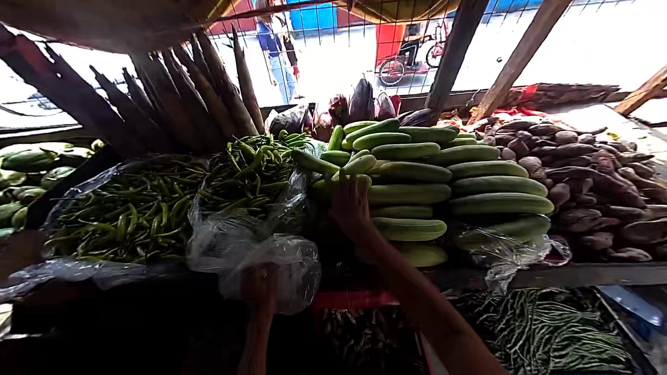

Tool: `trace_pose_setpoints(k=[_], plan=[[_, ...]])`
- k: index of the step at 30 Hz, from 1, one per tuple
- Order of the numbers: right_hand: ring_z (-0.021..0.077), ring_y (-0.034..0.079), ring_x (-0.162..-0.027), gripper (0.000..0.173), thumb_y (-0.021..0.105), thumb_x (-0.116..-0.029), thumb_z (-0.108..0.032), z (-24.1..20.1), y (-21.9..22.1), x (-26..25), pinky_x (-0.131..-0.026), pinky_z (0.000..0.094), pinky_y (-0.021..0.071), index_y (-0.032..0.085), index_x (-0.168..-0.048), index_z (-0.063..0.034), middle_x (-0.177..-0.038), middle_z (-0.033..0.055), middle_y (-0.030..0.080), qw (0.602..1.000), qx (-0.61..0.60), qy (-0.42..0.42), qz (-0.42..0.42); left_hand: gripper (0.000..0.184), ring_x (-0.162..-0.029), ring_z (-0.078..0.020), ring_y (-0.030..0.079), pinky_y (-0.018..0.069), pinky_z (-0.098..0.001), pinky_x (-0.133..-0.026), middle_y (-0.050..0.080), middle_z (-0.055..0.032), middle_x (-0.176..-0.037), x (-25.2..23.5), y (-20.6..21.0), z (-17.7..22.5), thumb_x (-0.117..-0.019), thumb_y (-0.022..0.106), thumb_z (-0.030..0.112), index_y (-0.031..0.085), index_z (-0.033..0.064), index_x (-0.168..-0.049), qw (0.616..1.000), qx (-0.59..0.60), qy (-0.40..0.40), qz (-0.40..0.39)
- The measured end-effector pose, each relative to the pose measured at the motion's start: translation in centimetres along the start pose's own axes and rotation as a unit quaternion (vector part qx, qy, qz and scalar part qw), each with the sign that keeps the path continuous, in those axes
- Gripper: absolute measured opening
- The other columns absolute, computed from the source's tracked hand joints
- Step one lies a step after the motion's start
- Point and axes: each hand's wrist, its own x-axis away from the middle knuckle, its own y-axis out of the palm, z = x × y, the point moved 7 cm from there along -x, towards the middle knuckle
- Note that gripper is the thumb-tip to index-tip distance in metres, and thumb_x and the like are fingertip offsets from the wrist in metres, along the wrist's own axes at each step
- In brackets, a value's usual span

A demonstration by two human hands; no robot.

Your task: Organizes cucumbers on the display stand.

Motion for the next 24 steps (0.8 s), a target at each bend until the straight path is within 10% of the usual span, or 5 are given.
trace_pose_setpoints(k=[4, 11, 15, 20, 24], plan=[[0.0577, 0.015, -0.151, 0.080, 0.073, -0.0919, -0.017, 6.7, 0.7, -9.5, -0.114, 0.0811, 0.0024, 0.033, -0.161, -0.0138, -0.160, 0.0372, 0.026, 0.979, 0.162, -0.038, -0.115, 0.026, -0.082, -0.0529, 0.069, 0.0511, -0.0673, -0.069, 0.069, -0.0343, -0.092, 0.0, 2.6, -0.5, -0.0899, 0.062, 0.012, 0.070, -0.0122, -0.088, 0.992, -0.063, 0.060, 0.093], [0.0537, 0.045, -0.132, 0.090, 0.087, -0.0780, -0.042, 5.2, 1.8, -9.6, -0.102, 0.0693, 0.0393, 0.045, -0.155, -0.0203, -0.146, 0.0341, 0.046, 0.916, 0.314, -0.071, -0.240, 0.026, -0.077, -0.0499, 0.071, 0.0514, -0.0637, -0.061, 0.071, -0.0305, -0.089, 0.1, 2.5, -0.4, -0.0863, 0.060, 0.015, 0.071, -0.0090, -0.087, 0.983, -0.069, 0.101, 0.135], [0.0513, 0.050, -0.127, 0.059, 0.079, -0.0871, -0.025, -0.5, 1.5, -2.7, -0.097, 0.0659, 0.0435, 0.059, -0.133, 0.0060, -0.136, 0.0337, 0.052, 0.928, 0.280, 0.035, -0.243, 0.025, -0.073, -0.0457, 0.071, 0.0520, -0.0592, -0.057, 0.071, -0.0274, -0.086, 0.2, 2.5, -0.5, -0.0855, 0.059, 0.016, 0.071, -0.0060, -0.083, 0.978, -0.078, 0.124, 0.148], [0.0434, 0.063, -0.104, 0.030, 0.038, -0.1019, 0.004, -5.0, 7.5, 5.4, -0.084, 0.0506, 0.0511, 0.049, -0.123, 0.0222, -0.116, 0.0344, 0.057, 0.873, 0.384, 0.032, -0.300, 0.025, -0.072, -0.0474, 0.071, 0.0518, -0.0609, -0.056, 0.072, -0.0284, -0.089, -0.1, 2.4, -0.3, -0.0847, 0.062, 0.014, 0.072, -0.0083, -0.089, 0.983, -0.070, 0.123, 0.115], [0.0411, 0.064, -0.107, 0.075, 0.044, -0.1020, -0.007, -4.0, 8.9, 6.9, -0.089, 0.0500, 0.0490, -0.001, -0.161, 0.0062, -0.115, 0.0294, 0.060, 0.912, 0.244, 0.102, -0.314, 0.024, -0.079, -0.0499, 0.071, 0.0528, -0.0655, -0.065, 0.072, -0.0305, -0.099, -0.7, 2.1, 0.5, -0.0903, 0.065, 0.008, 0.072, -0.0086, -0.105, 0.995, -0.082, 0.053, 0.006]])
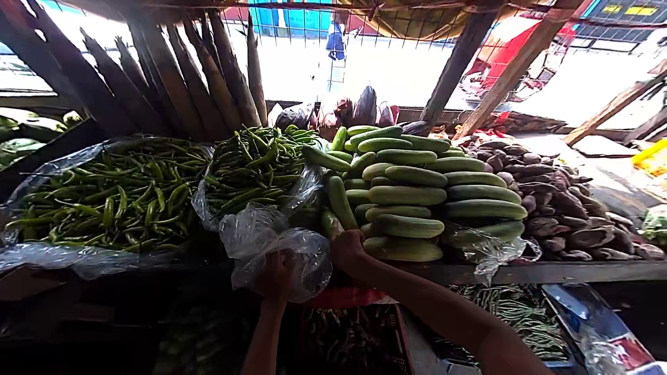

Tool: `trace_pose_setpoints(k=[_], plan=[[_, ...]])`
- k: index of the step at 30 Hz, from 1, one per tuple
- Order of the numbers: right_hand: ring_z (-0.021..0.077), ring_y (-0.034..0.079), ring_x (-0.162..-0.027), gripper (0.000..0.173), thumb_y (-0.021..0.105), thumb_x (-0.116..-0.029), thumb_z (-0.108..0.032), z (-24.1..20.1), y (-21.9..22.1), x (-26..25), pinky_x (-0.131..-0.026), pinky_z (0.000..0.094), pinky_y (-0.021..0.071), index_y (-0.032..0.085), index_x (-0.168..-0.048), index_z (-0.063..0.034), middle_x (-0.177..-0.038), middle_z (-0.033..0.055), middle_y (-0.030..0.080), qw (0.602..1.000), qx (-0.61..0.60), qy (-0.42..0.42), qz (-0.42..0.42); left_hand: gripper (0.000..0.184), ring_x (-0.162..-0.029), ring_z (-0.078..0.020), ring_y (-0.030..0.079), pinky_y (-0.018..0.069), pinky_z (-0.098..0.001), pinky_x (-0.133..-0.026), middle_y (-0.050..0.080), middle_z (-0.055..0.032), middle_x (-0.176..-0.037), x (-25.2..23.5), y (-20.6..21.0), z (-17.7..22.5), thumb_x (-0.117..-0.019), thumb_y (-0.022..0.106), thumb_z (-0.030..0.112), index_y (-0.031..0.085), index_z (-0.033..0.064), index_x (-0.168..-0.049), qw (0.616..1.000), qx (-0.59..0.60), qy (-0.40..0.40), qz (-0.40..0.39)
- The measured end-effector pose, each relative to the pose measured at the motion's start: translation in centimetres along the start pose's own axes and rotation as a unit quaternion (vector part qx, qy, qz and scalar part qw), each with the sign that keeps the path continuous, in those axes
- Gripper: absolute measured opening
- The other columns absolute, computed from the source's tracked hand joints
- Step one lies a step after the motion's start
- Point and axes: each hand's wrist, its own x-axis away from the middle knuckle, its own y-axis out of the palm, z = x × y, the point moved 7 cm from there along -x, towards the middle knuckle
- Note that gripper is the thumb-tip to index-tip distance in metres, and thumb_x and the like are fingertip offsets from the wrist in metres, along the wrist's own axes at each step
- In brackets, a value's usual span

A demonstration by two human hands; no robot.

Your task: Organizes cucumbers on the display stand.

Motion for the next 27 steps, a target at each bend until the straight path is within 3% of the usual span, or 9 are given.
trace_pose_setpoints(k=[2, 5, 10, 14, 16, 18, 22, 24, 27], plan=[[0.0439, 0.063, -0.115, 0.078, 0.050, -0.1008, -0.019, 1.2, -0.5, -0.2, -0.095, 0.0553, 0.0489, 0.007, -0.163, 0.0007, -0.121, 0.0295, 0.063, 0.995, -0.099, -0.001, 0.017, 0.025, -0.079, -0.0496, 0.071, 0.0517, -0.0664, -0.067, 0.072, -0.0299, -0.100, -0.4, -0.4, 0.3, -0.0918, 0.064, 0.008, 0.073, -0.0071, -0.110, 0.999, 0.008, -0.023, -0.023], [0.0427, 0.063, -0.117, 0.068, 0.056, -0.1010, -0.033, 2.4, -0.9, 0.3, -0.098, 0.0568, 0.0465, 0.031, -0.152, 0.0034, -0.121, 0.0279, 0.065, 0.983, -0.178, -0.007, 0.053, 0.019, -0.074, -0.0493, 0.070, 0.0508, -0.0656, -0.064, 0.071, -0.0303, -0.090, -0.8, -0.8, 0.0, -0.0892, 0.064, 0.006, 0.072, -0.0103, -0.094, 0.998, 0.051, -0.015, 0.034], [0.0411, 0.065, -0.115, 0.064, 0.053, -0.1032, -0.044, 3.8, -2.6, 3.9, -0.100, 0.0576, 0.0450, 0.039, -0.153, -0.0056, -0.115, 0.0241, 0.069, 0.961, -0.266, 0.031, 0.063, 0.023, -0.074, -0.0507, 0.071, 0.0512, -0.0658, -0.062, 0.071, -0.0322, -0.089, -1.3, -0.1, -1.0, -0.0880, 0.066, 0.010, 0.072, -0.0116, -0.091, 0.997, 0.049, 0.013, 0.058], [0.0426, 0.069, -0.102, 0.067, 0.054, -0.1026, -0.048, 6.7, -3.5, 4.8, -0.090, 0.0589, 0.0484, 0.039, -0.156, -0.0109, -0.100, 0.0229, 0.073, 0.935, -0.303, 0.096, 0.155, 0.022, -0.075, -0.0508, 0.071, 0.0503, -0.0660, -0.061, 0.071, -0.0313, -0.088, -1.2, 0.2, -0.9, -0.0884, 0.065, 0.010, 0.072, -0.0111, -0.090, 0.996, 0.046, 0.018, 0.068], [0.0436, 0.067, -0.109, 0.070, 0.050, -0.1045, -0.050, 6.4, -3.3, 2.2, -0.093, 0.0584, 0.0478, 0.035, -0.158, -0.0068, -0.110, 0.0252, 0.071, 0.959, -0.238, 0.082, 0.132, 0.023, -0.076, -0.0508, 0.071, 0.0500, -0.0668, -0.062, 0.072, -0.0308, -0.089, -1.0, 0.2, -1.0, -0.0883, 0.064, 0.011, 0.072, -0.0104, -0.090, 0.997, 0.041, 0.021, 0.069], [0.0482, 0.056, -0.127, 0.070, 0.050, -0.1047, -0.052, 5.9, -4.7, -0.3, -0.103, 0.0624, 0.0420, 0.046, -0.150, 0.0006, -0.130, 0.0312, 0.062, 0.971, -0.213, 0.038, 0.101, 0.024, -0.077, -0.0507, 0.071, 0.0504, -0.0665, -0.062, 0.072, -0.0305, -0.088, -1.0, 0.2, -1.1, -0.0882, 0.063, 0.012, 0.072, -0.0096, -0.090, 0.996, 0.040, 0.028, 0.074], [0.0519, 0.049, -0.132, 0.069, 0.068, -0.0951, -0.009, 7.6, -11.0, -9.3, -0.096, 0.0655, 0.0469, 0.036, -0.155, 0.0015, -0.143, 0.0311, 0.052, 0.917, -0.254, -0.006, 0.309, 0.026, -0.075, -0.0493, 0.071, 0.0510, -0.0637, -0.060, 0.071, -0.0302, -0.085, -0.9, 0.2, -1.1, -0.0872, 0.062, 0.014, 0.072, -0.0097, -0.086, 0.994, 0.035, 0.040, 0.098], [0.0505, 0.029, -0.148, 0.093, 0.070, -0.0874, 0.001, 8.0, -12.0, -16.4, -0.111, 0.0715, 0.0302, 0.018, -0.164, -0.0071, -0.162, 0.0264, 0.032, 0.930, -0.239, -0.041, 0.276, 0.026, -0.074, -0.0480, 0.072, 0.0521, -0.0615, -0.060, 0.072, -0.0295, -0.084, -0.9, 0.1, -1.1, -0.0864, 0.063, 0.014, 0.071, -0.0099, -0.085, 0.992, 0.038, 0.050, 0.108], [0.0475, 0.049, -0.135, 0.068, 0.072, -0.0888, -0.005, 7.9, -13.2, -20.2, -0.108, 0.0676, 0.0350, 0.043, -0.150, 0.0005, -0.145, 0.0283, 0.052, 0.935, -0.192, -0.101, 0.282, 0.023, -0.076, -0.0462, 0.073, 0.0554, -0.0583, -0.064, 0.072, -0.0287, -0.083, -0.8, 0.2, -1.0, -0.0868, 0.063, 0.011, 0.072, -0.0106, -0.086, 0.989, 0.051, 0.070, 0.120]])
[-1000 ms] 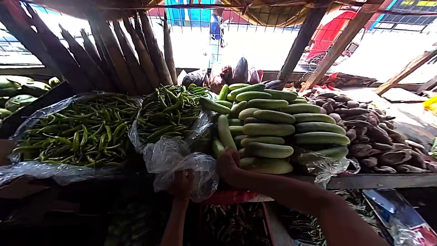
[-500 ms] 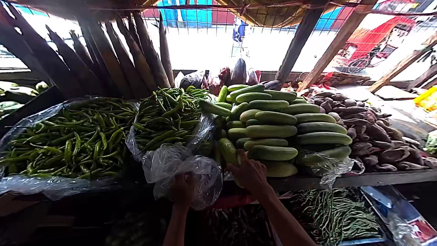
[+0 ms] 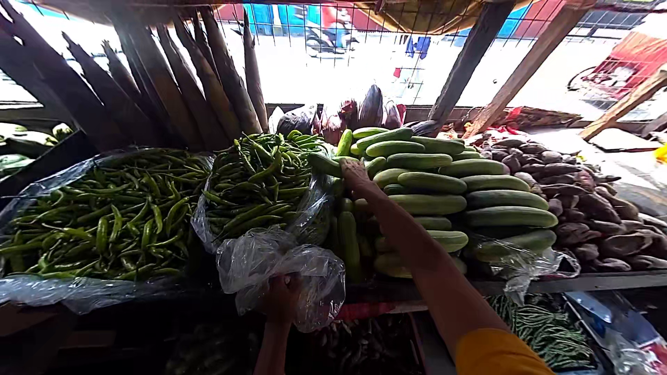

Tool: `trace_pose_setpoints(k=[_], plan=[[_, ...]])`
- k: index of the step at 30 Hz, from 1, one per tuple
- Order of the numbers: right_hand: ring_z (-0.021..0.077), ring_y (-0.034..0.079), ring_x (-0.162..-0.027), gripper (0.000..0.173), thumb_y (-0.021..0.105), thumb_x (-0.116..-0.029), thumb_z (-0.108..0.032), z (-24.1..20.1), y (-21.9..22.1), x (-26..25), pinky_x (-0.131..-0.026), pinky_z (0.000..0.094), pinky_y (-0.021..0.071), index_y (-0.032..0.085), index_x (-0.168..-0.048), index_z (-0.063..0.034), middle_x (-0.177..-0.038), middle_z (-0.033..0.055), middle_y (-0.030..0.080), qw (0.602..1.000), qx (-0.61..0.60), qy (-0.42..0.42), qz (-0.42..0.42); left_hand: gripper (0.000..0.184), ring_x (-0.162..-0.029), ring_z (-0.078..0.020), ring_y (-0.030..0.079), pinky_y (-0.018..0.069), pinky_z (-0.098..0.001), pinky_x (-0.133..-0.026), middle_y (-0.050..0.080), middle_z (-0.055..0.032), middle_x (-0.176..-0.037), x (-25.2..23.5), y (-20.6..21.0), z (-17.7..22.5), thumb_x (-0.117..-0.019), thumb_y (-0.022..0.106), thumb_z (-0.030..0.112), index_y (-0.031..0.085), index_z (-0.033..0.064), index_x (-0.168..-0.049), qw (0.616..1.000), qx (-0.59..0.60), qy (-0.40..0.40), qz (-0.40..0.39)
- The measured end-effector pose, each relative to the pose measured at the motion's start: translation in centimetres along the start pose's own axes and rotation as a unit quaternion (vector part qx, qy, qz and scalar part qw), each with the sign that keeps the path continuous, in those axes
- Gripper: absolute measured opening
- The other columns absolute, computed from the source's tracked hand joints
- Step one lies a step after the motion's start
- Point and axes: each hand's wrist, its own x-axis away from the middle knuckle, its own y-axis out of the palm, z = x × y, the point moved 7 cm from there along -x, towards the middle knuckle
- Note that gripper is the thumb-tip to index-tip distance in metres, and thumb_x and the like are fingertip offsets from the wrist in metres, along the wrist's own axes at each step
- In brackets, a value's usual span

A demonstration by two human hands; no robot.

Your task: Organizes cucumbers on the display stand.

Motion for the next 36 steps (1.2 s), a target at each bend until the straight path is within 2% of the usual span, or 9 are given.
trace_pose_setpoints(k=[5, 7, 9, 12, 15, 20, 25, 30, 36], plan=[[0.0465, 0.068, -0.100, 0.059, 0.057, -0.1037, -0.026, -5.4, -4.4, 11.0, -0.082, 0.0614, 0.0536, 0.037, -0.155, -0.0041, -0.116, 0.0292, 0.066, 0.994, -0.054, 0.078, 0.049, 0.022, -0.076, -0.0433, 0.073, 0.0563, -0.0555, -0.066, 0.073, -0.0276, -0.083, 0.0, -0.2, 0.2, -0.0871, 0.063, 0.011, 0.072, -0.0094, -0.084, 1.000, 0.006, 0.014, 0.021], [0.0481, 0.064, -0.111, 0.059, 0.046, -0.1077, -0.029, -5.7, -1.7, 16.1, -0.092, 0.0593, 0.0502, 0.030, -0.159, -0.0042, -0.126, 0.0325, 0.061, 0.988, -0.035, 0.144, -0.053, 0.023, -0.078, -0.0450, 0.073, 0.0560, -0.0569, -0.068, 0.072, -0.0286, -0.085, 0.0, -0.3, 0.2, -0.0874, 0.062, 0.011, 0.072, -0.0103, -0.085, 1.000, 0.008, 0.007, 0.007], [0.0497, 0.051, -0.131, 0.062, 0.047, -0.1086, -0.032, -5.4, 0.0, 18.4, -0.104, 0.0591, 0.0432, 0.033, -0.155, 0.0076, -0.144, 0.0355, 0.048, 0.975, 0.001, 0.168, -0.147, 0.023, -0.079, -0.0463, 0.073, 0.0557, -0.0580, -0.068, 0.072, -0.0292, -0.085, -0.2, -0.3, 0.2, -0.0868, 0.062, 0.010, 0.072, -0.0107, -0.085, 1.000, 0.009, 0.001, 0.003], [0.0486, 0.044, -0.138, 0.047, 0.048, -0.1091, -0.029, -4.8, -3.1, 15.6, -0.104, 0.0606, 0.0416, 0.061, -0.129, 0.0120, -0.143, 0.0340, 0.050, 0.979, 0.035, 0.146, -0.139, 0.022, -0.079, -0.0471, 0.073, 0.0554, -0.0586, -0.067, 0.072, -0.0299, -0.085, -0.4, -0.5, 0.3, -0.0866, 0.062, 0.009, 0.071, -0.0112, -0.085, 1.000, 0.000, -0.004, -0.003], [0.0462, 0.055, -0.124, 0.024, 0.053, -0.1003, 0.001, -4.5, -3.2, 8.3, -0.090, 0.0571, 0.0511, 0.065, -0.119, 0.0092, -0.126, 0.0290, 0.061, 0.990, 0.091, 0.066, -0.085, 0.023, -0.076, -0.0465, 0.072, 0.0542, -0.0582, -0.065, 0.071, -0.0291, -0.082, -0.3, -0.4, 0.3, -0.0858, 0.061, 0.010, 0.070, -0.0106, -0.082, 1.000, -0.011, -0.004, 0.005], [0.0471, 0.044, -0.138, 0.056, 0.069, -0.0937, -0.011, -2.6, 3.5, -1.2, -0.099, 0.0689, 0.0428, 0.049, -0.144, 0.0023, -0.148, 0.0246, 0.049, 0.976, 0.100, -0.024, -0.193, 0.026, -0.073, -0.0424, 0.072, 0.0550, -0.0534, -0.064, 0.071, -0.0261, -0.078, -0.2, 0.0, -0.1, -0.0872, 0.059, 0.015, 0.069, -0.0072, -0.077, 0.999, -0.029, 0.019, 0.036], [0.0442, 0.067, -0.104, 0.046, 0.073, -0.0919, -0.020, -2.2, 2.1, -1.3, -0.083, 0.0632, 0.0489, 0.060, -0.135, -0.0097, -0.110, 0.0228, 0.070, 0.928, 0.227, -0.232, -0.182, 0.025, -0.072, -0.0406, 0.073, 0.0561, -0.0506, -0.066, 0.072, -0.0249, -0.077, 0.2, 0.0, -0.3, -0.0866, 0.059, 0.014, 0.070, -0.0072, -0.078, 0.998, -0.024, 0.025, 0.044], [0.0425, 0.065, -0.112, 0.042, 0.062, -0.0988, -0.010, -2.4, 2.5, -1.4, -0.086, 0.0594, 0.0503, 0.056, -0.140, -0.0090, -0.118, 0.0215, 0.068, 0.900, 0.240, -0.322, -0.169, 0.025, -0.075, -0.0430, 0.073, 0.0571, -0.0544, -0.068, 0.072, -0.0260, -0.081, 0.2, 0.2, -0.4, -0.0869, 0.059, 0.013, 0.071, -0.0093, -0.084, 0.999, -0.005, 0.014, 0.033], [0.0375, 0.070, -0.100, 0.035, 0.071, -0.0949, -0.017, -1.1, 2.1, -1.1, -0.087, 0.0564, 0.0532, 0.067, -0.128, -0.0087, -0.111, 0.0167, 0.072, 0.866, 0.215, -0.432, -0.129, 0.031, -0.069, -0.0362, 0.073, 0.0564, -0.0502, -0.061, 0.072, -0.0208, -0.075, 0.5, 0.4, -0.9, -0.0883, 0.056, 0.022, 0.072, -0.0036, -0.081, 0.996, -0.032, 0.030, 0.077]])
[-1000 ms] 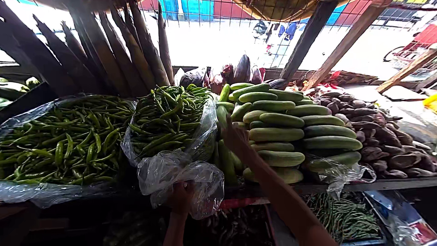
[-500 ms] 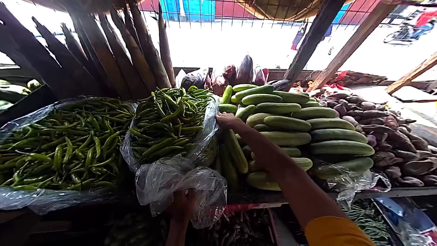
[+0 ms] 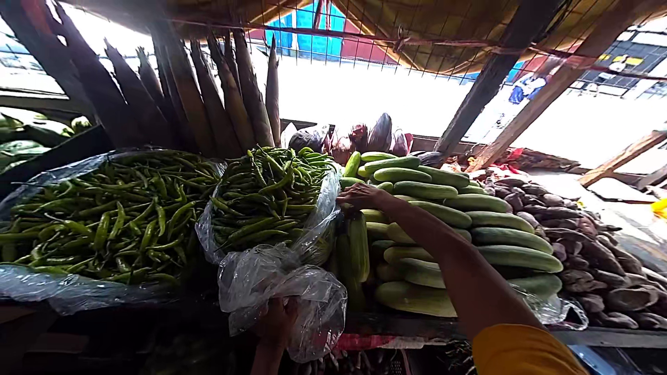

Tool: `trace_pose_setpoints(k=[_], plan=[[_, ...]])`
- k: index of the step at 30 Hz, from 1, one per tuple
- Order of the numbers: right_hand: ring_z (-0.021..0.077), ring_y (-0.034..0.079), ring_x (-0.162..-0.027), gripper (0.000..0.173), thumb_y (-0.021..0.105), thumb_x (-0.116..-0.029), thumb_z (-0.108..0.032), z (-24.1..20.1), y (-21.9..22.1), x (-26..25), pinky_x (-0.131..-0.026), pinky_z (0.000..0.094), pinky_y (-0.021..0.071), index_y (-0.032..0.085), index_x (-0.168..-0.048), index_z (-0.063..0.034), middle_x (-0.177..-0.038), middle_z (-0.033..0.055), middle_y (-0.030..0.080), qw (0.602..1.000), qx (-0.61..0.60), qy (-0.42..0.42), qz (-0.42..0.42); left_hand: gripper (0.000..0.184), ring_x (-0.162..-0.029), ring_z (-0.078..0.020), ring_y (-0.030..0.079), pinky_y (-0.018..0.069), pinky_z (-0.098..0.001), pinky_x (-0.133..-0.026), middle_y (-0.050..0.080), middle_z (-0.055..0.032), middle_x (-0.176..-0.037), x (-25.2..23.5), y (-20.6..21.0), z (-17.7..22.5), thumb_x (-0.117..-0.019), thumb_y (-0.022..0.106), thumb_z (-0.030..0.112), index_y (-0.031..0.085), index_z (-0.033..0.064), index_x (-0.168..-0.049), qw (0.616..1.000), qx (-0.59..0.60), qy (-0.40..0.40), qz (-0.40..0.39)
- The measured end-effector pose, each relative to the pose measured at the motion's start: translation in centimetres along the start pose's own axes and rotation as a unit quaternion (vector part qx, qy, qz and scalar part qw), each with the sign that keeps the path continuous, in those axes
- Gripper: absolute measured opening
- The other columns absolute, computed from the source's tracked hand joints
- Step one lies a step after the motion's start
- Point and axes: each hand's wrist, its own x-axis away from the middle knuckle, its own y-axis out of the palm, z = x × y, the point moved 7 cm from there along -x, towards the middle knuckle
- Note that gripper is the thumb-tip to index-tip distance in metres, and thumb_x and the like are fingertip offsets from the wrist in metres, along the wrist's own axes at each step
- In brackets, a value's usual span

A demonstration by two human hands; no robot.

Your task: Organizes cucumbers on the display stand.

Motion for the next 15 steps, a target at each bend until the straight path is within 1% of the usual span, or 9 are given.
trace_pose_setpoints(k=[1, 3, 5, 6, 8, 10, 12, 14, 15], plan=[[0.0377, 0.070, -0.100, 0.035, 0.073, -0.0943, -0.017, 0.2, -0.2, 0.6, -0.087, 0.0563, 0.0538, 0.068, -0.128, -0.0085, -0.111, 0.0163, 0.073, 1.000, -0.003, -0.027, 0.014, 0.031, -0.068, -0.0351, 0.073, 0.0562, -0.0495, -0.061, 0.072, -0.0201, -0.075, 0.1, 0.0, -0.1, -0.0884, 0.056, 0.023, 0.071, -0.0025, -0.080, 1.000, -0.005, 0.001, 0.004], [0.0374, 0.071, -0.099, 0.034, 0.073, -0.0935, -0.018, 0.3, -0.4, 1.6, -0.083, 0.0562, 0.0549, 0.070, -0.127, -0.0099, -0.115, 0.0138, 0.073, 0.997, 0.006, -0.079, 0.022, 0.031, -0.070, -0.0370, 0.074, 0.0570, -0.0504, -0.063, 0.073, -0.0218, -0.077, 0.2, 0.0, -0.1, -0.0876, 0.056, 0.022, 0.072, -0.0040, -0.081, 1.000, -0.002, -0.003, -0.006], [0.0392, 0.070, -0.105, 0.030, 0.066, -0.0967, -0.010, -0.2, 0.7, 1.6, -0.085, 0.0591, 0.0544, 0.071, -0.127, -0.0101, -0.124, 0.0126, 0.072, 0.993, 0.007, -0.112, -0.021, 0.030, -0.072, -0.0353, 0.074, 0.0582, -0.0470, -0.067, 0.073, -0.0212, -0.078, 0.4, 0.0, -0.1, -0.0871, 0.056, 0.021, 0.072, -0.0037, -0.081, 1.000, -0.001, -0.003, -0.019], [0.0428, 0.067, -0.110, 0.031, 0.062, -0.0968, -0.003, -0.8, 1.6, 1.3, -0.087, 0.0623, 0.0526, 0.071, -0.126, -0.0066, -0.126, 0.0153, 0.070, 0.991, -0.002, -0.119, -0.059, 0.029, -0.072, -0.0333, 0.074, 0.0584, -0.0445, -0.068, 0.074, -0.0200, -0.077, 0.4, 0.0, -0.2, -0.0865, 0.057, 0.021, 0.072, -0.0028, -0.079, 1.000, 0.000, 0.002, -0.020], [0.0455, 0.063, -0.114, 0.026, 0.058, -0.0951, 0.004, -1.6, 3.1, 0.1, -0.090, 0.0623, 0.0490, 0.070, -0.118, 0.0024, -0.122, 0.0209, 0.069, 0.988, -0.021, -0.100, -0.119, 0.027, -0.072, -0.0304, 0.074, 0.0584, -0.0402, -0.069, 0.073, -0.0185, -0.075, 0.5, 0.0, -0.3, -0.0862, 0.057, 0.020, 0.071, -0.0020, -0.078, 1.000, 0.005, 0.013, -0.020], [0.0471, 0.062, -0.116, 0.020, 0.060, -0.0950, 0.002, -1.4, 3.2, -1.0, -0.092, 0.0644, 0.0471, 0.068, -0.111, 0.0085, -0.117, 0.0259, 0.068, 0.986, -0.058, -0.020, -0.157, 0.028, -0.071, -0.0269, 0.074, 0.0581, -0.0363, -0.068, 0.072, -0.0166, -0.074, 0.4, 0.0, -0.1, -0.0872, 0.056, 0.021, 0.070, -0.0008, -0.078, 1.000, -0.001, 0.023, -0.010], [0.0477, 0.063, -0.111, 0.020, 0.065, -0.0955, -0.008, -0.2, 2.3, -1.9, -0.090, 0.0690, 0.0462, 0.071, -0.108, 0.0063, -0.113, 0.0264, 0.069, 0.975, -0.127, 0.111, -0.142, 0.029, -0.070, -0.0252, 0.074, 0.0579, -0.0354, -0.066, 0.072, -0.0155, -0.072, 0.5, -0.1, -0.4, -0.0874, 0.055, 0.022, 0.070, 0.0000, -0.076, 1.000, -0.010, 0.027, -0.011], [0.0456, 0.065, -0.111, 0.021, 0.070, -0.0938, -0.014, 2.6, 0.7, -1.7, -0.092, 0.0677, 0.0470, 0.074, -0.110, -0.0012, -0.112, 0.0236, 0.071, 0.955, -0.175, 0.235, -0.051, 0.029, -0.069, -0.0241, 0.073, 0.0574, -0.0341, -0.066, 0.072, -0.0149, -0.071, 0.5, -0.2, -0.4, -0.0872, 0.055, 0.023, 0.069, 0.0008, -0.075, 0.999, -0.010, 0.027, -0.017], [0.0453, 0.062, -0.117, 0.030, 0.074, -0.0903, -0.016, 4.5, 0.9, -1.5, -0.094, 0.0666, 0.0481, 0.071, -0.116, -0.0016, -0.119, 0.0239, 0.068, 0.938, -0.183, 0.296, -0.003, 0.028, -0.070, -0.0236, 0.073, 0.0573, -0.0328, -0.067, 0.071, -0.0149, -0.071, 0.4, -0.2, -0.3, -0.0874, 0.056, 0.022, 0.069, 0.0006, -0.076, 0.999, -0.006, 0.028, -0.023]])
